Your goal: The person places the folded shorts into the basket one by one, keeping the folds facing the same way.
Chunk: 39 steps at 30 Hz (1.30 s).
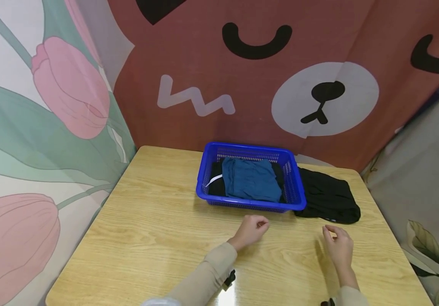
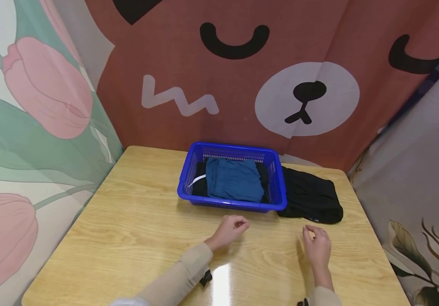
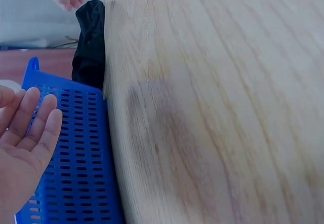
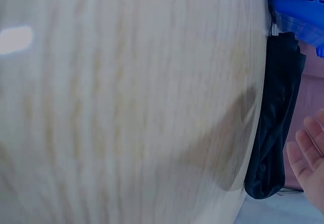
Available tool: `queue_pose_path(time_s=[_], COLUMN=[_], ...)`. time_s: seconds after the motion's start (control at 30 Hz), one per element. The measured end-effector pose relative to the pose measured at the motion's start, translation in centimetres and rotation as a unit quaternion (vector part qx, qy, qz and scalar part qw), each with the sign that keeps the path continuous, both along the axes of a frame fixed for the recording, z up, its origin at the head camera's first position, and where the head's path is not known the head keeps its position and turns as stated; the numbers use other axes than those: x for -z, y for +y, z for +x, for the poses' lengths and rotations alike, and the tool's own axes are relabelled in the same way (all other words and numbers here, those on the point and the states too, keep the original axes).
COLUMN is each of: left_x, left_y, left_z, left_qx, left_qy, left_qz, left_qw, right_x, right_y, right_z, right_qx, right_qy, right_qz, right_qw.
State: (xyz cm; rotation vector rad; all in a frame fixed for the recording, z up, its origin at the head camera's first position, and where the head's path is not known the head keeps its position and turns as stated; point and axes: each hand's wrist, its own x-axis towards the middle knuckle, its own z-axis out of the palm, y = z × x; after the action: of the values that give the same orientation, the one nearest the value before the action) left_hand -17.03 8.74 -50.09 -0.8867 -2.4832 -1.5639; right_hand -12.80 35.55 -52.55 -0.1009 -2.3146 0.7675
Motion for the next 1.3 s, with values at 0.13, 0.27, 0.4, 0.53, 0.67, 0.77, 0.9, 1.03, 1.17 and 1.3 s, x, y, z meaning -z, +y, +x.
queue_pose_path(time_s=[0.13, 0.27, 0.4, 0.53, 0.67, 0.77, 0.9, 1.03, 1.17, 1.3], left_x=[0.6, 1.2, 1.3, 1.5, 1.5, 1.6, 2.1, 2.4, 2.1, 1.8], left_y=[0.5, 0.9, 1.0, 1.4, 2.1, 2.9, 3.9, 4.7, 5.1, 5.1], left_z=[-0.4, -0.9, -1.1, -1.2, -1.4, -1.6, -2.1, -2.4, -2.5, -2.7], left_qx=[0.005, 0.001, 0.005, 0.008, 0.001, 0.000, 0.006, 0.014, 0.018, 0.021], left_qy=[-0.024, -0.051, -0.090, -0.144, -0.204, -0.268, -0.355, -0.415, -0.456, -0.469], left_qz=[0.006, 0.012, 0.023, 0.049, 0.105, 0.165, 0.221, 0.223, 0.223, 0.234], left_qw=[0.9997, 0.9986, 0.9957, 0.9883, 0.9734, 0.9492, 0.9085, 0.8818, 0.8616, 0.8516], right_x=[0.0, 0.2, 0.2, 0.3, 0.6, 0.7, 0.7, 0.8, 1.1, 1.0], right_y=[0.3, 0.7, 1.0, 1.3, 1.6, 1.8, 2.4, 3.0, 3.4, 4.1], right_z=[-0.3, -1.0, -1.7, -2.1, -2.4, -2.6, -3.1, -3.5, -3.7, -4.1], right_qx=[-0.002, 0.001, 0.003, 0.006, 0.026, 0.040, 0.059, 0.088, 0.110, 0.139], right_qy=[-0.004, -0.016, -0.027, -0.034, -0.059, -0.087, -0.106, -0.096, -0.099, -0.109], right_qz=[0.010, 0.010, -0.005, -0.014, -0.022, -0.034, -0.062, -0.103, -0.123, -0.164], right_qw=[0.9999, 0.9998, 0.9996, 0.9993, 0.9977, 0.9948, 0.9907, 0.9861, 0.9814, 0.9704])
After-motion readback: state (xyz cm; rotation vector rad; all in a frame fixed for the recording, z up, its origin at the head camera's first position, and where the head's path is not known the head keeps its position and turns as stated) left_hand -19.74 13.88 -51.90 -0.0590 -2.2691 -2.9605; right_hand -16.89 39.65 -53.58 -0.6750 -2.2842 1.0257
